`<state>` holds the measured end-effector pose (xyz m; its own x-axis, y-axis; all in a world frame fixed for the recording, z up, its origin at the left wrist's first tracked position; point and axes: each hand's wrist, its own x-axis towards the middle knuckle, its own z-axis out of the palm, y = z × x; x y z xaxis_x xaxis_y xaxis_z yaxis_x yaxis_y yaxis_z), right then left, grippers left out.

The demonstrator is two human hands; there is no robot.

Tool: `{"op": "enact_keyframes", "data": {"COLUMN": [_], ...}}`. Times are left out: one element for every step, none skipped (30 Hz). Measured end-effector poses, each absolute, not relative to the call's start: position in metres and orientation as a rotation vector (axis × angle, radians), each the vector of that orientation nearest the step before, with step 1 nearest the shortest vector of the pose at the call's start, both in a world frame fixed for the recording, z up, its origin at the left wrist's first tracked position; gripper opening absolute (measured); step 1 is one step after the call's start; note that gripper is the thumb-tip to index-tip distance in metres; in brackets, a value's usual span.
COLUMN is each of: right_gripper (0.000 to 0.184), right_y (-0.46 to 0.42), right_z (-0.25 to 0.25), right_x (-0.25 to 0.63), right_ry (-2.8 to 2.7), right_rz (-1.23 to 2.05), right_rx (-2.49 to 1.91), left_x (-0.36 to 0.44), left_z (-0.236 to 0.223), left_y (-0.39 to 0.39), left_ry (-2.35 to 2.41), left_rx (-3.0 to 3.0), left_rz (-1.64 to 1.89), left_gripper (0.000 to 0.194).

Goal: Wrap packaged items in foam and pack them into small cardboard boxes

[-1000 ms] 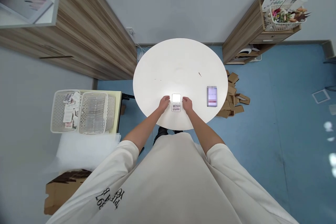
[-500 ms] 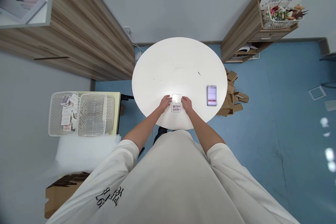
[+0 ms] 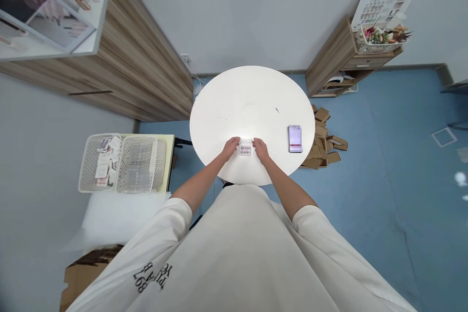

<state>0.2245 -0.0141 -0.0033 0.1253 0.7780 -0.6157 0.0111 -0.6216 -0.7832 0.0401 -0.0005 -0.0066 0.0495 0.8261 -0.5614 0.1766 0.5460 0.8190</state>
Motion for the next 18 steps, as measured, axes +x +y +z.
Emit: {"op": "enact_keyframes", "data": {"right_gripper": [0.045,0.047,0.048,0.049,0.049,0.05,0.05,0.051,0.052,0.053,0.054,0.055,0.056,0.057,0.058,0.059,0.061,0.063], "right_y": [-0.016,-0.019,-0.022,-0.025,-0.028,-0.031,-0.035,-0.039,-0.043,-0.047,-0.052,-0.056,-0.06,-0.064,-0.068,-0.071,-0.074,-0.076], "right_z": [-0.002,-0.002,-0.003,-0.004,-0.007,-0.009,-0.012,-0.015,-0.017,-0.02,-0.022,-0.023,-0.025,-0.026,-0.027,-0.027,-0.027,-0.028], "right_x": [0.225,0.225,0.225,0.226,0.227,0.228,0.229,0.231,0.232,0.233,0.233,0.234,0.234,0.233,0.233,0.232,0.231,0.23], "right_ry": [-0.779,-0.802,-0.833,-0.872,-0.917,-0.967,-1.021,-1.081,-1.151,-1.237,-1.345,-1.478,-1.633,-1.799,-1.963,-2.114,-2.243,-2.347], "right_rz": [1.565,1.571,1.575,1.578,1.579,1.577,1.573,1.569,1.563,1.549,1.525,1.487,1.44,1.383,1.32,1.26,1.208,1.165], "right_rx": [-1.773,-1.77,-1.768,-1.766,-1.765,-1.764,-1.767,-1.778,-1.797,-1.823,-1.852,-1.878,-1.896,-1.906,-1.911,-1.913,-1.915,-1.917], "left_x": [0.039,0.038,0.037,0.036,0.035,0.034,0.032,0.031,0.029,0.027,0.026,0.024,0.022,0.021,0.02,0.02,0.02,0.02], "left_z": [-0.005,-0.005,-0.004,-0.005,-0.006,-0.007,-0.009,-0.011,-0.014,-0.016,-0.018,-0.02,-0.022,-0.024,-0.025,-0.025,-0.026,-0.026], "left_y": [-0.003,-0.006,-0.01,-0.014,-0.018,-0.022,-0.027,-0.032,-0.037,-0.042,-0.047,-0.053,-0.058,-0.063,-0.068,-0.073,-0.077,-0.08], "left_ry": [1.475,1.482,1.489,1.498,1.508,1.513,1.517,1.522,1.528,1.537,1.546,1.551,1.543,1.518,1.479,1.432,1.384,1.345], "left_rx": [0.921,0.933,0.946,0.96,0.975,0.994,1.016,1.043,1.081,1.135,1.211,1.313,1.439,1.578,1.715,1.837,1.933,2.002], "left_rz": [0.615,0.612,0.607,0.6,0.592,0.578,0.557,0.527,0.488,0.444,0.398,0.351,0.303,0.252,0.199,0.144,0.09,0.038], "left_gripper": [0.036,0.035,0.033,0.032,0.032,0.032,0.033,0.035,0.036,0.039,0.041,0.043,0.045,0.047,0.049,0.051,0.054,0.058]}}
